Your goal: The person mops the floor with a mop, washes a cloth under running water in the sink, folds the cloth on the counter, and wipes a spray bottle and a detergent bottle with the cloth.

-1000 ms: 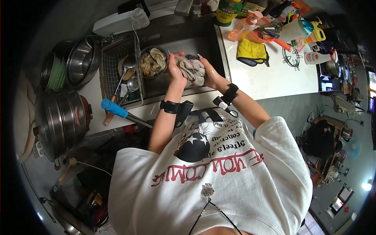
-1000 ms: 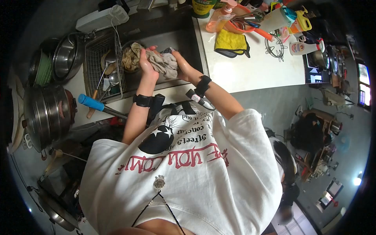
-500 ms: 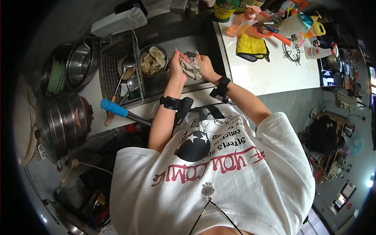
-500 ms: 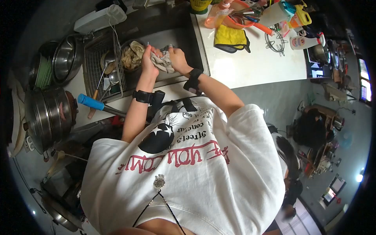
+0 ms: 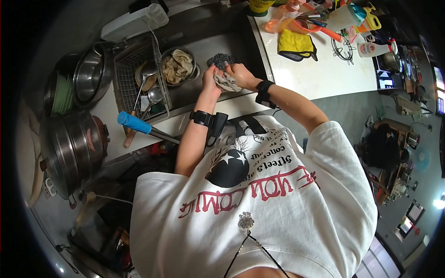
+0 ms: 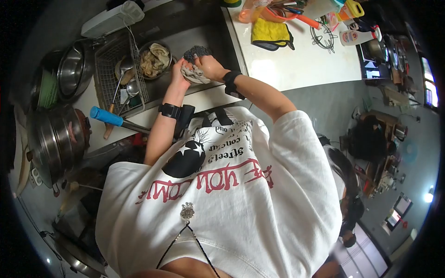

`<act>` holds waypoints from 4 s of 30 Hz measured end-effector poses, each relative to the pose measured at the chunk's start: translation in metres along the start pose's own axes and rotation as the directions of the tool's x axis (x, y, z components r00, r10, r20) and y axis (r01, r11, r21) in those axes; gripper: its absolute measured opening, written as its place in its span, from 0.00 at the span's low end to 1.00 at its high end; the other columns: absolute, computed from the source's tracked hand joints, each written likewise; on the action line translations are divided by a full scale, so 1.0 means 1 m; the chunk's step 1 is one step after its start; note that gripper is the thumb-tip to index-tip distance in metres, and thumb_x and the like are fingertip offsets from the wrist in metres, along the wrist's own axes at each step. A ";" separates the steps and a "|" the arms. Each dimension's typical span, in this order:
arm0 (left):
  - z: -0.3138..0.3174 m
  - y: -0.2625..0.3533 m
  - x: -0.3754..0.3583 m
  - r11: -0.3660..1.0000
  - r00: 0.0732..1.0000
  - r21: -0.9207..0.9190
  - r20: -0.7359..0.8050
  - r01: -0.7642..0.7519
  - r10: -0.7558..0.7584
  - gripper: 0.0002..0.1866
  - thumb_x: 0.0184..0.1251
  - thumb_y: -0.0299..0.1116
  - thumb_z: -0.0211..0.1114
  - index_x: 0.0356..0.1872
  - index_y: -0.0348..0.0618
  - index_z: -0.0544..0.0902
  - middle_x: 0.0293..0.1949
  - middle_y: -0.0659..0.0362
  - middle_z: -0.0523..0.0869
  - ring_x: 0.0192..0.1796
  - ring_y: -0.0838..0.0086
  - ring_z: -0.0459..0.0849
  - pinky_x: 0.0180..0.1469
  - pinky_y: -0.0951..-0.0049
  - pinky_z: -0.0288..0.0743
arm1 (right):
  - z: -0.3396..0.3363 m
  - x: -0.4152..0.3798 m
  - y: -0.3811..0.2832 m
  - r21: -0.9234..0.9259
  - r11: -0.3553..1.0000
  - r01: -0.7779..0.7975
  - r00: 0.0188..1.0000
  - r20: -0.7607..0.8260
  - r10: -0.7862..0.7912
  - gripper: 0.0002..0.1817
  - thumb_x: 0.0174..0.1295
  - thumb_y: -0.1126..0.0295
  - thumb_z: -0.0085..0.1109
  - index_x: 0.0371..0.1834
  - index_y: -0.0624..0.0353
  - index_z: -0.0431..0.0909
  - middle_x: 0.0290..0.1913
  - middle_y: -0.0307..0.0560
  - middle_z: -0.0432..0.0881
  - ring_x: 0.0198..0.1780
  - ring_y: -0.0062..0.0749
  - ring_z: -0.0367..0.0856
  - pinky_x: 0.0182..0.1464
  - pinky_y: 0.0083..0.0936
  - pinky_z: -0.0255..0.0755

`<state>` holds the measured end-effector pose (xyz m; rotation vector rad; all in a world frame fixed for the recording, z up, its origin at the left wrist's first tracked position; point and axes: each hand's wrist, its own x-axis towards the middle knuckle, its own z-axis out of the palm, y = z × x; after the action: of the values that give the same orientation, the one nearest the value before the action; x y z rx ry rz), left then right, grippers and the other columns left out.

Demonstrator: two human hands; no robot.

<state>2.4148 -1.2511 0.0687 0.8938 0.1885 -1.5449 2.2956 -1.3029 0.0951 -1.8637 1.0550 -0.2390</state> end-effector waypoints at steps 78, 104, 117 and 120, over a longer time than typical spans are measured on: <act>0.138 -0.119 -0.040 -0.177 0.874 0.928 0.370 -0.329 0.314 0.13 0.60 0.33 0.55 0.42 0.38 0.79 0.20 0.52 0.79 0.19 0.74 0.77 0.25 0.74 0.73 | -0.203 -0.134 0.142 0.072 0.978 0.194 0.818 -0.563 -0.121 0.16 0.57 0.73 0.54 0.50 0.58 0.75 0.34 0.51 0.81 0.29 0.22 0.74 0.32 0.18 0.68; 0.128 -0.141 0.022 -0.300 0.636 0.706 0.708 -0.641 0.308 0.16 0.55 0.37 0.60 0.43 0.39 0.76 0.40 0.48 0.78 0.45 0.56 0.75 0.48 0.64 0.68 | -0.260 -0.135 0.137 -0.358 0.932 -0.048 0.513 -0.810 -0.285 0.18 0.55 0.62 0.56 0.42 0.66 0.74 0.26 0.53 0.78 0.29 0.49 0.77 0.35 0.31 0.71; 0.132 -0.161 0.051 -0.652 0.805 0.608 0.593 -0.453 -0.006 0.18 0.50 0.46 0.64 0.28 0.40 0.73 0.30 0.51 0.78 0.37 0.56 0.77 0.38 0.61 0.69 | -0.142 -0.204 0.190 0.439 0.704 -0.558 0.800 0.059 0.597 0.31 0.60 0.43 0.38 0.27 0.63 0.78 0.24 0.46 0.80 0.24 0.31 0.80 0.26 0.21 0.72; 0.132 -0.149 0.050 -0.606 0.869 0.646 0.464 -0.465 -0.171 0.16 0.56 0.45 0.60 0.24 0.41 0.72 0.19 0.59 0.75 0.25 0.66 0.75 0.31 0.67 0.68 | -0.138 -0.202 0.200 0.380 0.656 -0.652 0.736 0.110 0.668 0.41 0.54 0.32 0.31 0.25 0.64 0.79 0.23 0.49 0.80 0.24 0.34 0.80 0.28 0.26 0.73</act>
<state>2.2281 -1.3379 0.0714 1.8239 -2.2586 -0.9227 1.9833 -1.2755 0.0596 -1.0139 1.5199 -0.0433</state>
